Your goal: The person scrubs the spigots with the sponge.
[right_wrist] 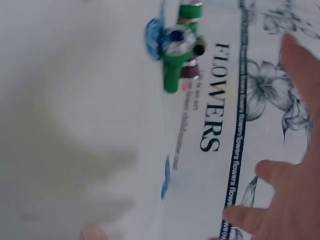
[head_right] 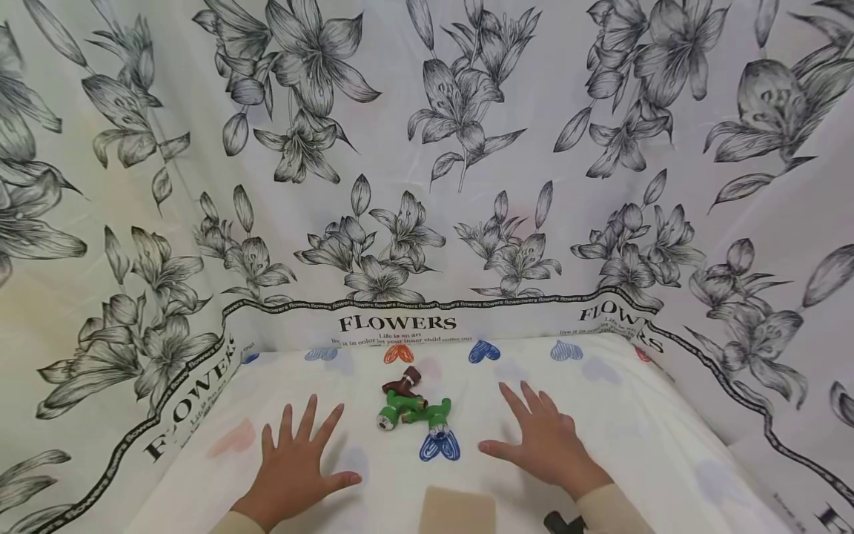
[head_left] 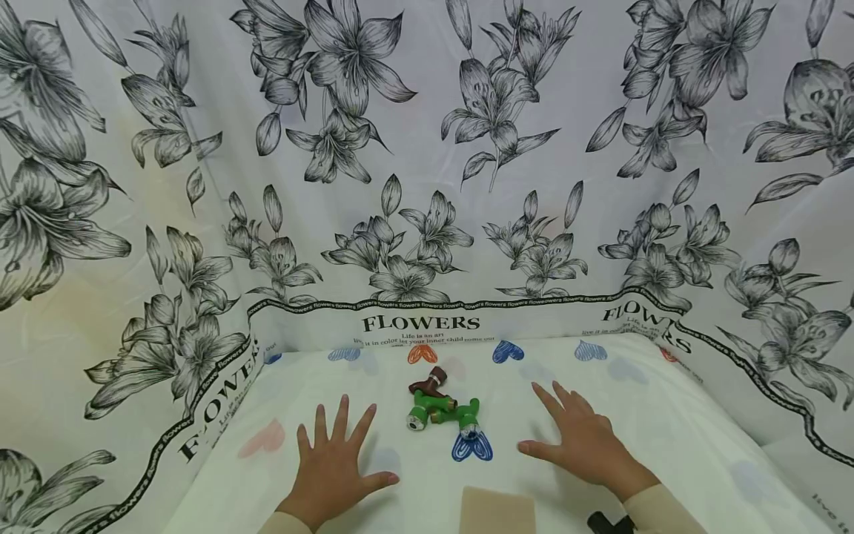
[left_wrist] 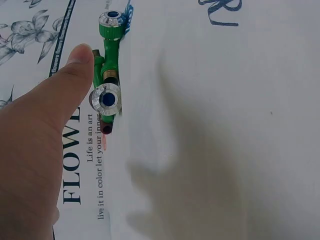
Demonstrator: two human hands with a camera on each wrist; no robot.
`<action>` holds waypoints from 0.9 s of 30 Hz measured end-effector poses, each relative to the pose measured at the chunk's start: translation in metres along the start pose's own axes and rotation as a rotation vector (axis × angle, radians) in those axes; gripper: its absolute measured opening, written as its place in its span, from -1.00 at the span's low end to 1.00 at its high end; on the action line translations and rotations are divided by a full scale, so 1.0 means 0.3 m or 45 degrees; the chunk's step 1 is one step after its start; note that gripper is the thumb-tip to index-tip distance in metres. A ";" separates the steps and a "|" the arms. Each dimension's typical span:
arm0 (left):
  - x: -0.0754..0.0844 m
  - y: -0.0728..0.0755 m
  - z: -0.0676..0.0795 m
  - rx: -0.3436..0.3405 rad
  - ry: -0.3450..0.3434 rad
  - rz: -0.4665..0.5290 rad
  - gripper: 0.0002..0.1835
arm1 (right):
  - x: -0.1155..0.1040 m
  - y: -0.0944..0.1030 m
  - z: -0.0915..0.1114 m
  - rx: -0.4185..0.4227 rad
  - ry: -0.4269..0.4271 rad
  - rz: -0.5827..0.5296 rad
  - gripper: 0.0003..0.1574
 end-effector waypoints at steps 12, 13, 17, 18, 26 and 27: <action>-0.004 -0.003 -0.016 -0.025 0.025 0.033 0.23 | -0.065 0.052 -0.006 -0.400 0.333 -1.711 -0.34; -0.002 -0.002 -0.018 -0.020 0.027 0.043 0.23 | -0.066 0.052 -0.004 -0.391 0.328 -1.725 -0.35; 0.010 0.000 -0.033 -0.021 0.033 0.079 0.22 | -0.071 0.032 0.007 -0.353 0.255 -1.739 -0.37; 0.014 -0.001 -0.036 -0.022 0.035 0.088 0.22 | -0.075 0.023 0.010 -0.343 0.221 -1.715 -0.38; 0.045 0.006 -0.072 0.046 0.059 0.424 0.14 | -0.150 -0.079 0.036 -0.376 0.162 -1.459 -0.32; 0.052 0.009 -0.076 0.060 0.061 0.495 0.12 | -0.163 -0.092 0.041 -0.404 0.178 -1.430 -0.31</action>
Point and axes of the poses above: each hand's wrist, its own z-axis away from the middle knuckle, its own y-axis out of the back of the hand, x = y × z, the point moved 4 cm from there along -z, towards the middle knuckle, and after that the axes turned 7 degrees about -x, right-handed, at the moved point
